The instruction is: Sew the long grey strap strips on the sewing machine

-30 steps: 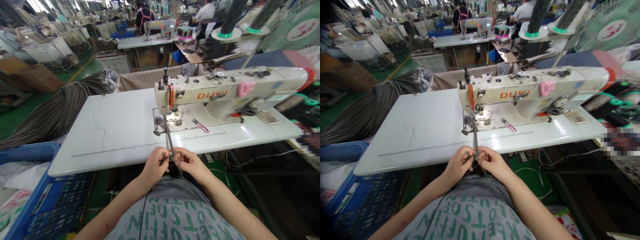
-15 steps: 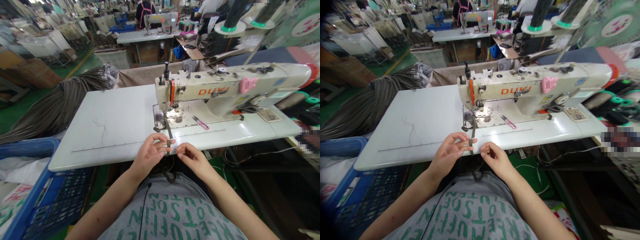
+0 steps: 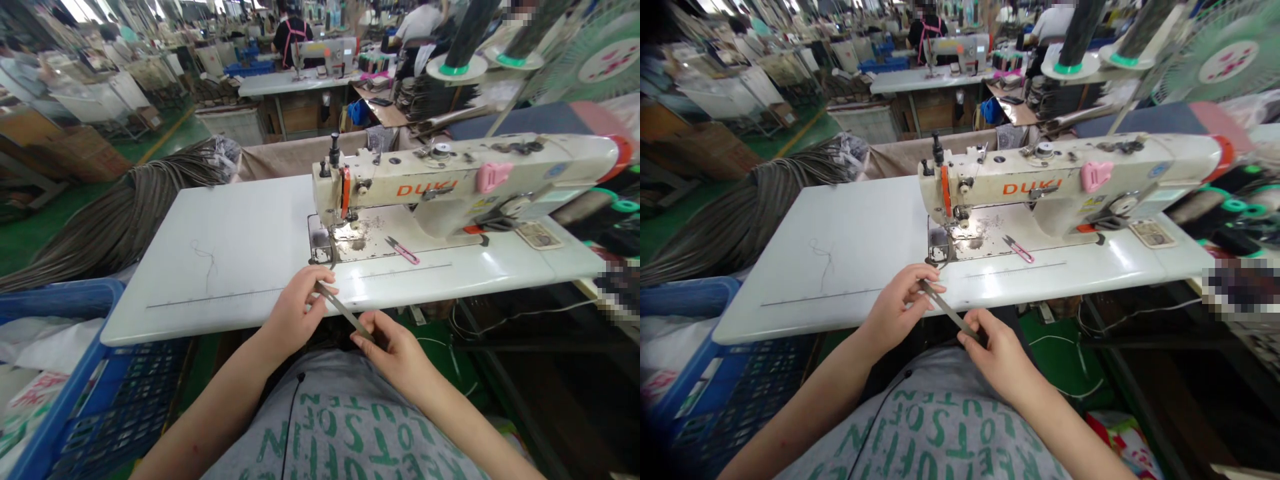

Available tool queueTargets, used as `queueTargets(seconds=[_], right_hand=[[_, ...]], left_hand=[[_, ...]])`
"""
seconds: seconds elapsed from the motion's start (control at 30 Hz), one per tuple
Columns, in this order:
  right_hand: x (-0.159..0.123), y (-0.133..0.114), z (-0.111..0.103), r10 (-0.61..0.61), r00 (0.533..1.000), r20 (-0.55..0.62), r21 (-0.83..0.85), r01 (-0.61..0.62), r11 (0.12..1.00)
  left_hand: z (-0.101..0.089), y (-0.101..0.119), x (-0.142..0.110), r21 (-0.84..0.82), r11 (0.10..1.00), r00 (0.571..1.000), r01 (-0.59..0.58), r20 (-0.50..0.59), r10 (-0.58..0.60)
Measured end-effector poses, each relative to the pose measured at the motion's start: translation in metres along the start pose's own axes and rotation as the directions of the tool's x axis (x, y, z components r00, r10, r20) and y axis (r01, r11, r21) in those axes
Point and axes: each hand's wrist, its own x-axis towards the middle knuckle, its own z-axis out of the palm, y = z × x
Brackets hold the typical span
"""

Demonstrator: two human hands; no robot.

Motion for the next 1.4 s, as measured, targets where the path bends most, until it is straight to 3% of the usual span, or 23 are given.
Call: queueTargets(seconds=[0.13, 0.23, 0.3, 0.37, 0.43, 0.5, 0.6, 0.73, 0.9, 1.17, 1.4], right_hand=[[-0.019, 0.006, -0.013, -0.084, 0.974, -0.21, -0.201, 0.041, 0.979], [-0.029, 0.007, -0.022, -0.042, 0.981, -0.188, -0.322, -0.021, 0.947], [-0.033, 0.007, -0.024, 0.098, 0.993, -0.07, -0.396, -0.118, 0.91], [-0.034, 0.006, -0.024, 0.219, 0.964, 0.149, -0.381, -0.149, 0.913], [-0.033, 0.001, -0.025, 0.189, 0.901, 0.39, -0.212, -0.111, 0.971], [-0.031, -0.006, -0.026, 0.05, 0.863, 0.503, 0.012, -0.065, 0.998], [-0.027, -0.016, -0.028, -0.061, 0.86, 0.506, 0.172, -0.031, 0.985], [-0.024, -0.015, -0.026, -0.052, 0.861, 0.506, 0.234, -0.079, 0.969], [-0.019, 0.004, -0.014, -0.006, 0.91, 0.416, 0.299, -0.131, 0.945], [-0.006, 0.016, 0.001, -0.02, 0.924, 0.381, 0.288, -0.098, 0.953], [-0.001, 0.021, 0.0, -0.011, 0.943, 0.333, 0.286, -0.09, 0.954]], left_hand=[[-0.008, -0.027, 0.016, 0.163, 0.986, 0.985, -0.046, -0.158, 0.072], [-0.014, -0.046, 0.036, 0.358, 0.926, 0.973, -0.121, -0.142, 0.182], [-0.014, -0.059, 0.05, 0.466, 0.868, 0.972, -0.171, -0.065, 0.227], [-0.011, -0.073, 0.063, 0.529, 0.82, 0.97, -0.218, 0.022, 0.243], [-0.006, -0.084, 0.075, 0.562, 0.785, 0.963, -0.261, 0.096, 0.252], [-0.002, -0.092, 0.086, 0.589, 0.751, 0.954, -0.298, 0.149, 0.262], [0.002, -0.097, 0.098, 0.668, 0.67, 0.945, -0.324, 0.192, 0.265], [0.006, -0.104, 0.1, 0.792, 0.517, 0.938, -0.325, 0.203, 0.28], [0.012, -0.115, 0.09, 0.851, 0.393, 0.918, -0.347, 0.222, 0.329], [0.013, -0.111, 0.087, 0.875, 0.326, 0.913, -0.358, 0.255, 0.319], [0.012, -0.115, 0.087, 0.863, 0.352, 0.911, -0.363, 0.248, 0.33]])
